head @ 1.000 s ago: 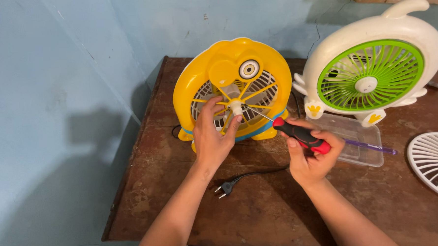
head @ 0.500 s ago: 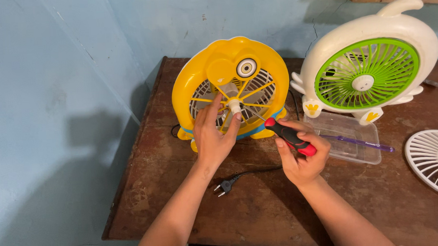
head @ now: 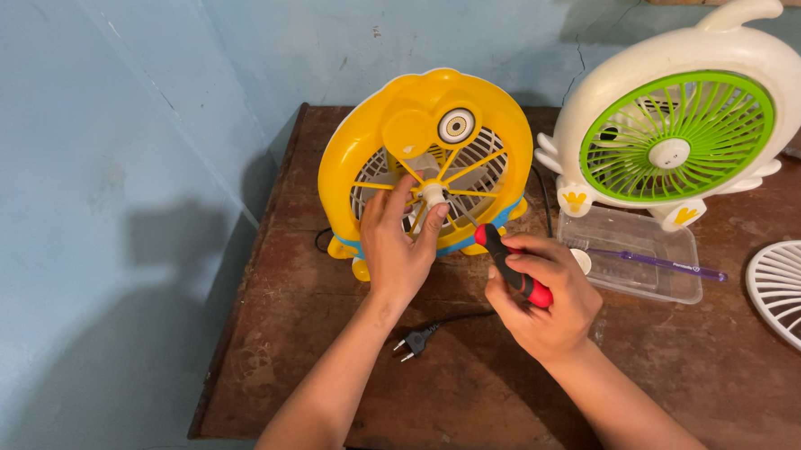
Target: The person removes the front grille and fan blade from a yellow electric fan using their hands and a screwdriver. They unscrew the central hub nut and several screws on the fan's base and rear housing, placing removed parts on the table.
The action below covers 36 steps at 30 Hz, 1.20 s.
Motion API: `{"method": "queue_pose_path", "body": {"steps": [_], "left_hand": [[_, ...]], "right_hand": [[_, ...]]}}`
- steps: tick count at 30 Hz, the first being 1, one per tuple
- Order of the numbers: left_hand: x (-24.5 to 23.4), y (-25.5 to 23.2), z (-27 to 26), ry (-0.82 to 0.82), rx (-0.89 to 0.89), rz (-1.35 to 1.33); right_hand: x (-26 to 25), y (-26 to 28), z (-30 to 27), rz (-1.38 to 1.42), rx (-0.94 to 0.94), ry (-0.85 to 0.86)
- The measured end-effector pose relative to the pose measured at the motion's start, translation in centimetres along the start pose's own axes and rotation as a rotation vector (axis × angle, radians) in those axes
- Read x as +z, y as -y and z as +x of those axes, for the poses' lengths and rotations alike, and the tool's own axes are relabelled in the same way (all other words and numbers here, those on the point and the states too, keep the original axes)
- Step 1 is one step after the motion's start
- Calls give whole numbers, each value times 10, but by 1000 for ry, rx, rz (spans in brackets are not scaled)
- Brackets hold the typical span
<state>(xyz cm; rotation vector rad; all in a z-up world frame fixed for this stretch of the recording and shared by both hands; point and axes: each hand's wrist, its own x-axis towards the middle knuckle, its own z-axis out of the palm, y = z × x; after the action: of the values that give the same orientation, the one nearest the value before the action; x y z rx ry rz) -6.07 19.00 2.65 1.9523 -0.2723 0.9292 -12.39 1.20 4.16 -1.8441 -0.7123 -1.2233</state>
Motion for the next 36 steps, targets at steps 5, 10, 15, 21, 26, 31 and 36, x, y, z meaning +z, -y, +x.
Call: {"method": "queue_pose_path", "body": {"steps": [5,10,15,21,26,31,36], "left_hand": [[1,-2,-3,15,-1,82],[2,-4,-2,-11,35,107],[4,-6,-1,-35,44,145],[8,-10,-2,-42,6,226],[7,-10,-3,-56,23,216],[8,-8,-4,-35,-1,188],[7,-5,-3,-42,18,180]], "right_hand": [[-6,4,8,101,19,89],[-12,-6,10,153,50,173],[-17,-21,13,212,22,275],[-25,-11,14,285,224,313],[-27,-1,17,178,642,294],[-29,1,23,-22,491,255],[-31,8,31,-87,276,243]]}}
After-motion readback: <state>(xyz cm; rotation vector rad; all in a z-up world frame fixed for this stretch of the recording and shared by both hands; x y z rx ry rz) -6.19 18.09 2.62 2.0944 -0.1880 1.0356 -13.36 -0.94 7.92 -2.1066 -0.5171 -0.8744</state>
